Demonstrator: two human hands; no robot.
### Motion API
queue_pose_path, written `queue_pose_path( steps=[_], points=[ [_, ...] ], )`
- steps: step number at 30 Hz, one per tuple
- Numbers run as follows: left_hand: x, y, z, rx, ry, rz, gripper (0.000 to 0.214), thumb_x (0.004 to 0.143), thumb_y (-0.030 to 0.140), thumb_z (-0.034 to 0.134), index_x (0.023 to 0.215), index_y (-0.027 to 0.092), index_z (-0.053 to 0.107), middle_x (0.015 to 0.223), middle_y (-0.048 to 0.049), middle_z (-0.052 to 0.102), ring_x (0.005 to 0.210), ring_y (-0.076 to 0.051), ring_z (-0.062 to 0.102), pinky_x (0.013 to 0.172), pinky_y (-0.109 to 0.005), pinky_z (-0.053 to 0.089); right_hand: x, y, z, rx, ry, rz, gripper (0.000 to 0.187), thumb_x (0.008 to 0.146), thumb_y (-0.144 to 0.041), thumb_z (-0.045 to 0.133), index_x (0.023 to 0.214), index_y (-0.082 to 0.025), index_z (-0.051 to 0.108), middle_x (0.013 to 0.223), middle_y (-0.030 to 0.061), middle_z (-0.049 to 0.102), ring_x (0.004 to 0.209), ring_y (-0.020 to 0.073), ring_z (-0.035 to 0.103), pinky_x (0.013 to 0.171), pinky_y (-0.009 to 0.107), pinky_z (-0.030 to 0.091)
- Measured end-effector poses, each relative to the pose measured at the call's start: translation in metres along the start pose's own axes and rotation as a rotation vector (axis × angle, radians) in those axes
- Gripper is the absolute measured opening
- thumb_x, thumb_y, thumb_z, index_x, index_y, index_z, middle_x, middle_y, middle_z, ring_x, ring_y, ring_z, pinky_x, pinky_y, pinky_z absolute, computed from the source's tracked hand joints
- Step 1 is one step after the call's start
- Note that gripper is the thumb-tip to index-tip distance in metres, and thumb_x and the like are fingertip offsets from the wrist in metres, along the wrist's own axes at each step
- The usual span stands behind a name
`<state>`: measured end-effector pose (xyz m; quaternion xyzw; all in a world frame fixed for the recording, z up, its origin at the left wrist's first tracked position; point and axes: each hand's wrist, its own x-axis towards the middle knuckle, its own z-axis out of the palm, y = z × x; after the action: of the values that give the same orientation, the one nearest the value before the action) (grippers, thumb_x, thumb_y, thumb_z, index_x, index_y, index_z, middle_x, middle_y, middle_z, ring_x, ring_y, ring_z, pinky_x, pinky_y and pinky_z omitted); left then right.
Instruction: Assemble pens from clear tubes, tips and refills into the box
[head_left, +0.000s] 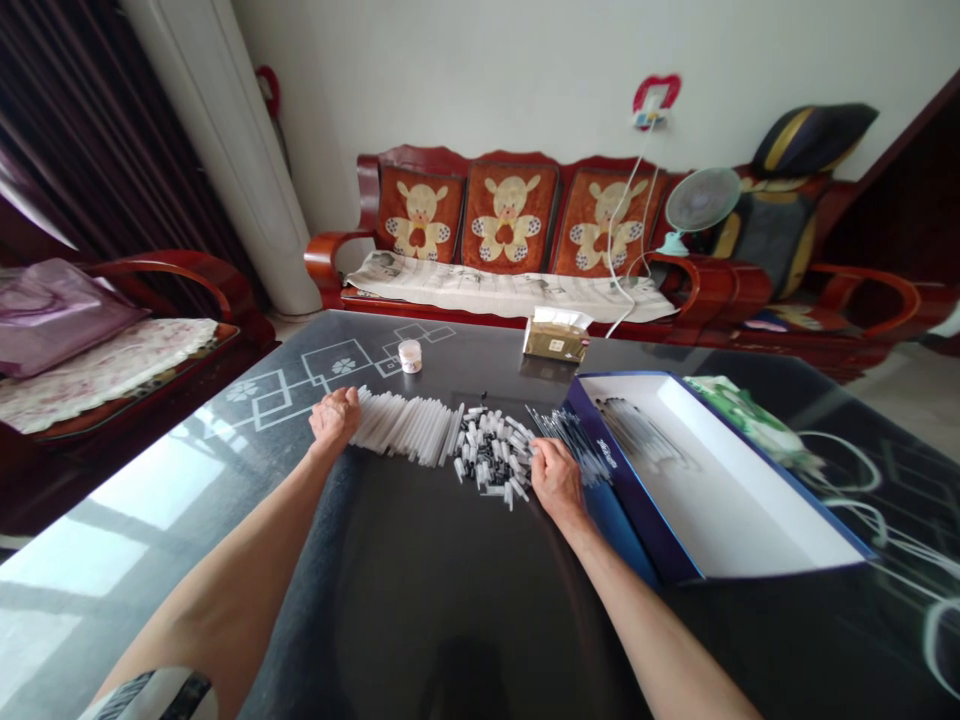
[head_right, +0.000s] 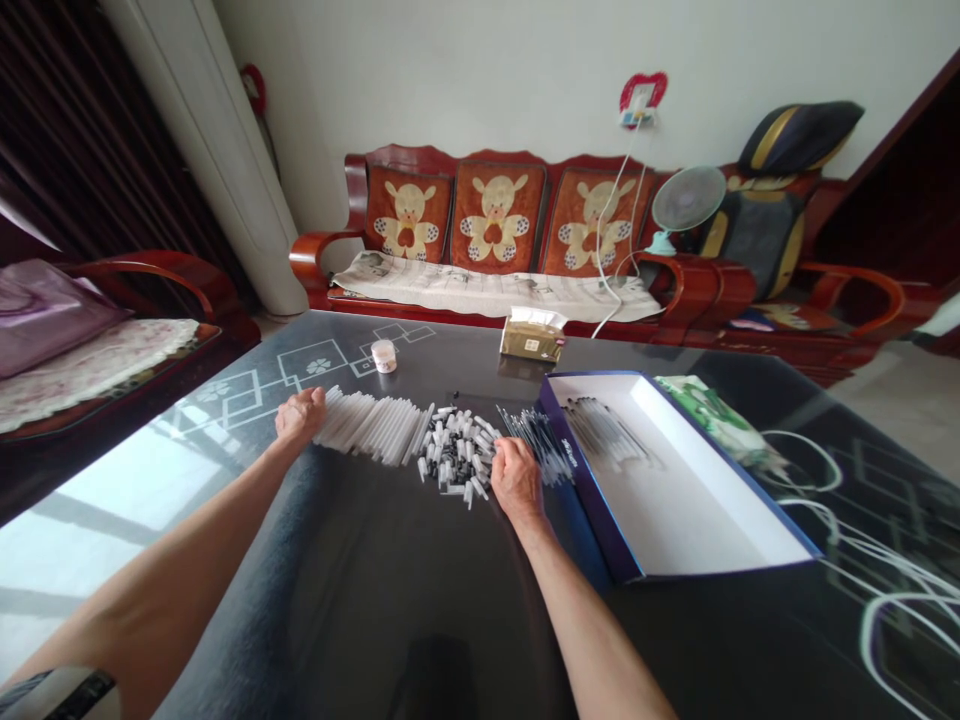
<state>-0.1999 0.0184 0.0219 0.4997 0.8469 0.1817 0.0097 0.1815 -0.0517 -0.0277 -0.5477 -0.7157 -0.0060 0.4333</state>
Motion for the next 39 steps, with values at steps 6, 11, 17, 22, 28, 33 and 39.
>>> queue_pose_path(
  steps=[6,11,17,22,28,33,39],
  points=[
    [-0.057,0.044,0.018,-0.291,0.322,0.406,0.035,0.094,0.032,0.039,0.109,0.011,0.062,0.112,-0.0156,0.065,0.108,-0.026,0.058,0.098,-0.043,0.042,-0.001,-0.006,-0.002,0.019,0.008,0.007,0.026,0.085,-0.012,0.041,0.094,-0.017,0.065,0.094,0.0098,0.066,0.09,0.02,0.062,0.084,0.032,0.049],
    [-0.143,0.096,0.043,-0.362,0.24,0.819,0.026,0.093,0.026,0.044,0.111,0.016,0.061,0.113,-0.0107,0.065,0.104,-0.022,0.058,0.093,-0.039,0.044,0.004,-0.019,-0.016,0.067,0.057,-0.085,0.026,0.088,-0.015,0.041,0.099,-0.017,0.064,0.099,0.0101,0.065,0.095,0.0195,0.06,0.088,0.032,0.049],
    [-0.17,0.115,0.056,-0.35,0.202,0.898,0.026,0.091,0.024,0.047,0.112,0.016,0.061,0.112,-0.0118,0.064,0.106,-0.025,0.056,0.091,-0.041,0.044,0.055,0.013,-0.071,-0.111,0.189,0.028,0.025,0.085,-0.02,0.046,0.097,-0.018,0.068,0.096,0.0094,0.067,0.092,0.0207,0.061,0.087,0.034,0.048],
    [-0.166,0.113,0.057,-0.352,0.199,0.874,0.026,0.092,0.023,0.045,0.111,0.015,0.061,0.11,-0.0116,0.064,0.104,-0.025,0.057,0.092,-0.04,0.043,0.076,0.075,-0.11,-0.51,-0.19,0.467,0.026,0.082,-0.022,0.049,0.093,-0.019,0.073,0.092,0.0096,0.069,0.084,0.0216,0.064,0.078,0.031,0.048],
    [-0.168,0.113,0.057,-0.337,0.198,0.887,0.026,0.092,0.022,0.045,0.111,0.015,0.061,0.109,-0.0114,0.065,0.101,-0.025,0.057,0.09,-0.04,0.043,0.064,0.097,-0.111,-0.681,-0.46,0.611,0.029,0.085,-0.026,0.046,0.092,-0.022,0.074,0.102,0.01,0.068,0.095,0.0231,0.065,0.076,0.03,0.048],
    [-0.167,0.113,0.056,-0.334,0.182,0.884,0.024,0.092,0.021,0.044,0.109,0.016,0.061,0.107,-0.0105,0.064,0.098,-0.024,0.057,0.089,-0.039,0.044,0.065,0.098,-0.105,-0.701,-0.524,0.632,0.033,0.084,-0.022,0.044,0.099,-0.019,0.072,0.11,0.0124,0.066,0.101,0.0262,0.064,0.08,0.033,0.049],
    [-0.168,0.114,0.055,-0.317,0.164,0.881,0.024,0.092,0.022,0.043,0.107,0.015,0.061,0.107,-0.0099,0.064,0.098,-0.024,0.055,0.089,-0.039,0.045,0.076,0.102,-0.105,-0.69,-0.569,0.711,0.028,0.078,-0.02,0.053,0.097,-0.019,0.073,0.104,0.0122,0.07,0.097,0.0266,0.066,0.074,0.031,0.051]
  ],
)
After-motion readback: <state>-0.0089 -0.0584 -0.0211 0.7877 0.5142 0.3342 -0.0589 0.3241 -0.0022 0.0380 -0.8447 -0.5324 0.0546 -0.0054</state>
